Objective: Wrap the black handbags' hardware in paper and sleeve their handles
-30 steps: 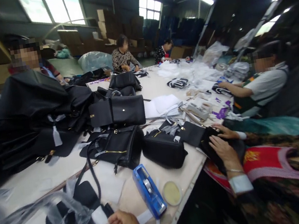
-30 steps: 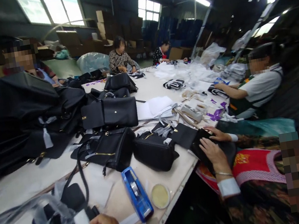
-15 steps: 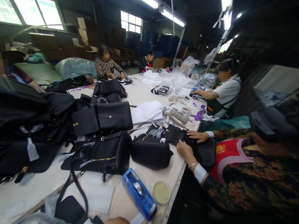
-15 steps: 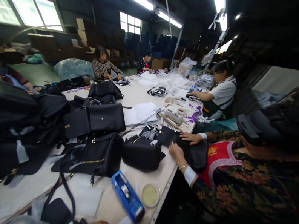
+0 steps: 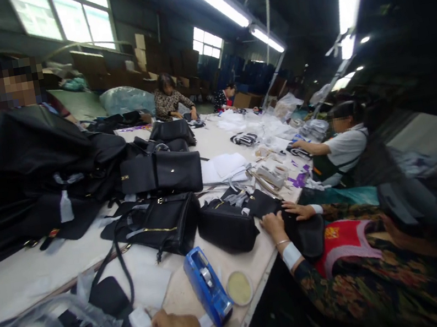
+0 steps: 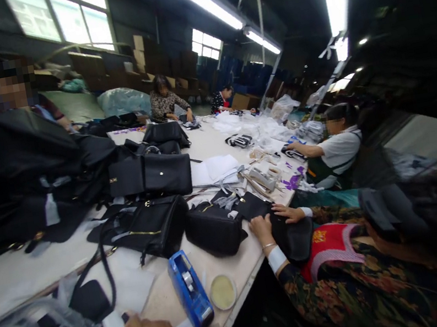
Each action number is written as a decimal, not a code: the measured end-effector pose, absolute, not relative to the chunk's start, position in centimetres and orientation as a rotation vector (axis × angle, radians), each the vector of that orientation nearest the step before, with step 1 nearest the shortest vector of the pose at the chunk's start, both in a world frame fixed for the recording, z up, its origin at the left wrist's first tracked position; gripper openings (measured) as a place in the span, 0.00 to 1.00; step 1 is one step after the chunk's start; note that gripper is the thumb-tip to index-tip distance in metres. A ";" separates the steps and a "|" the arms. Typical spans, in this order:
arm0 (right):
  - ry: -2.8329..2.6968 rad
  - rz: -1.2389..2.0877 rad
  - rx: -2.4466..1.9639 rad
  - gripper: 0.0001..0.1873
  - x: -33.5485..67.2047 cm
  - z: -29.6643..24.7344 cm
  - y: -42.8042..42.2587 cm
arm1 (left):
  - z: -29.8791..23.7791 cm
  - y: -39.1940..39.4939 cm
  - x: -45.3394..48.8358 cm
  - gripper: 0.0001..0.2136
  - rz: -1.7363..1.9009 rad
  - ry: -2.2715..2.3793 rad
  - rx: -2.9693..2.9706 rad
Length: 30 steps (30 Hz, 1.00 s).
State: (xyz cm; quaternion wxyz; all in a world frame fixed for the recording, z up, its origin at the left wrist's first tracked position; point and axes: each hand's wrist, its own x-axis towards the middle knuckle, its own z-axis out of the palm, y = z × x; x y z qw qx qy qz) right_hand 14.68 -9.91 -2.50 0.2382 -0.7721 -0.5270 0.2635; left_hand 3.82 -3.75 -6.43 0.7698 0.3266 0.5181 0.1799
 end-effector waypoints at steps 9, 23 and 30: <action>-1.194 1.294 -1.620 0.10 20.7 -3.6 -6.9 | -2.6 -5.9 6.1 0.15 0.624 0.978 0.915; -1.203 0.949 -1.835 0.04 20.4 -4.3 -8.4 | -2.6 -7.0 8.0 0.16 0.516 1.290 1.052; -0.978 0.739 -2.116 0.12 29.1 -5.7 -15.7 | -3.5 -6.8 6.9 0.14 0.506 1.221 1.012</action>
